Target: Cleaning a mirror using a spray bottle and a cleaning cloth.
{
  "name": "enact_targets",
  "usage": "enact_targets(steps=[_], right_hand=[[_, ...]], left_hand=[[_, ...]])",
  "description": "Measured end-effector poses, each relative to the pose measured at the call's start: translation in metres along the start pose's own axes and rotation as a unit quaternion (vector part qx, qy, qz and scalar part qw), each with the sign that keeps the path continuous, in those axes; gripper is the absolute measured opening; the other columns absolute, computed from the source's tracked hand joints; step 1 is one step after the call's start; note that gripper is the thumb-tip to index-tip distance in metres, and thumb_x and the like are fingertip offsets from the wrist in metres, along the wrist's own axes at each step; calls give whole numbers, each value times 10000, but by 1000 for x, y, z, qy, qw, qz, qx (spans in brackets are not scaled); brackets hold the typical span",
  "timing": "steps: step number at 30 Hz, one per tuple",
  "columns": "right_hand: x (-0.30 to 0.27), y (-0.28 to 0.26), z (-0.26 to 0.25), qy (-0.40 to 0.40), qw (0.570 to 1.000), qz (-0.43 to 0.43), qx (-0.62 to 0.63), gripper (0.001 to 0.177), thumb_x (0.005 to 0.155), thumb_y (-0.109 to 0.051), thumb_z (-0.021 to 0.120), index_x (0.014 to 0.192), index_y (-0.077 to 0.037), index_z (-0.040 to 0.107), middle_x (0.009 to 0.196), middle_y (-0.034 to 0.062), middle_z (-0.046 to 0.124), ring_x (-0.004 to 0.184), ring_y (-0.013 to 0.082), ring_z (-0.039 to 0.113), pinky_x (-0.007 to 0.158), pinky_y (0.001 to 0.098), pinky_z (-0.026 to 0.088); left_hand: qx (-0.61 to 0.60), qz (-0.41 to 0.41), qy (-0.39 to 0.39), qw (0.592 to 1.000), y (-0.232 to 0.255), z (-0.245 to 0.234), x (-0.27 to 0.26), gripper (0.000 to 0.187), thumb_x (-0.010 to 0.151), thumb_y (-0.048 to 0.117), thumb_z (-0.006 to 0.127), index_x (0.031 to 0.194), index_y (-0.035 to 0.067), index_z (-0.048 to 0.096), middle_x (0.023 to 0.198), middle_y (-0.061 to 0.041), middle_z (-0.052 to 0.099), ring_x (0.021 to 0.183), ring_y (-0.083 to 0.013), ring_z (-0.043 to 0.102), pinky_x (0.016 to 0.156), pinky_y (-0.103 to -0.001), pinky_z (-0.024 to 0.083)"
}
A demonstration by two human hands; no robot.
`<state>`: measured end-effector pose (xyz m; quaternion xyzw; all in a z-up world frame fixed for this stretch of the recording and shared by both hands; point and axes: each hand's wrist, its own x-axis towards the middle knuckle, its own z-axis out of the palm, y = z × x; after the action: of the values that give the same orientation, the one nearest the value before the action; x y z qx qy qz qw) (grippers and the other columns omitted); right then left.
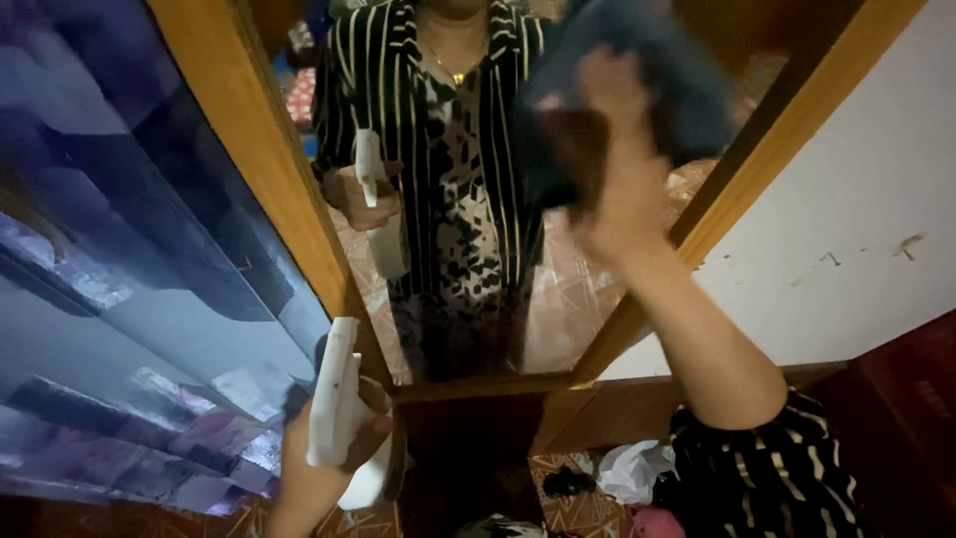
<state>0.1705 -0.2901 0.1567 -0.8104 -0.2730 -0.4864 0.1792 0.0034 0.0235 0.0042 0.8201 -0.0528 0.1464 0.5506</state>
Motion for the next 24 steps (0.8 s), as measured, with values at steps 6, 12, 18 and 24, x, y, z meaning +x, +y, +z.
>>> enact_targets(steps=[6,12,18,24], right_hand=[[-38,-1,35,-128,945,-299,11,473,876,-84,696,1319,-238,634,1482,9,554,1380,234,548,1114,488,524],[-36,35,25,-213,915,-297,-170,700,818,-15,628,1457,-288,547,1575,65,493,1420,266,492,1006,372,527],[3,10,7,9,992,-106,-70,795,897,-222,628,1607,-187,272,1644,165,326,1503,397,406,1240,523,385],[-41,-13,42,-110,969,-214,-49,577,858,-223,623,1402,-90,487,1504,132,500,1286,347,562,1045,495,491]], left_hand=[[44,-36,18,998,-5,-3,-4,616,723,121,846,1290,62,611,958,-26,773,853,-138,750,774,-306,581],[30,-13,12,999,-9,-6,-3,610,723,121,838,1284,59,607,957,-29,759,852,-152,739,773,-310,574],[8,-23,-1,1000,-9,-9,1,505,731,101,834,1194,43,641,949,-46,755,866,-157,746,789,-318,570],[52,-10,19,998,-27,-14,-1,467,706,151,856,1117,31,670,859,-72,748,787,-193,746,726,-335,568]])
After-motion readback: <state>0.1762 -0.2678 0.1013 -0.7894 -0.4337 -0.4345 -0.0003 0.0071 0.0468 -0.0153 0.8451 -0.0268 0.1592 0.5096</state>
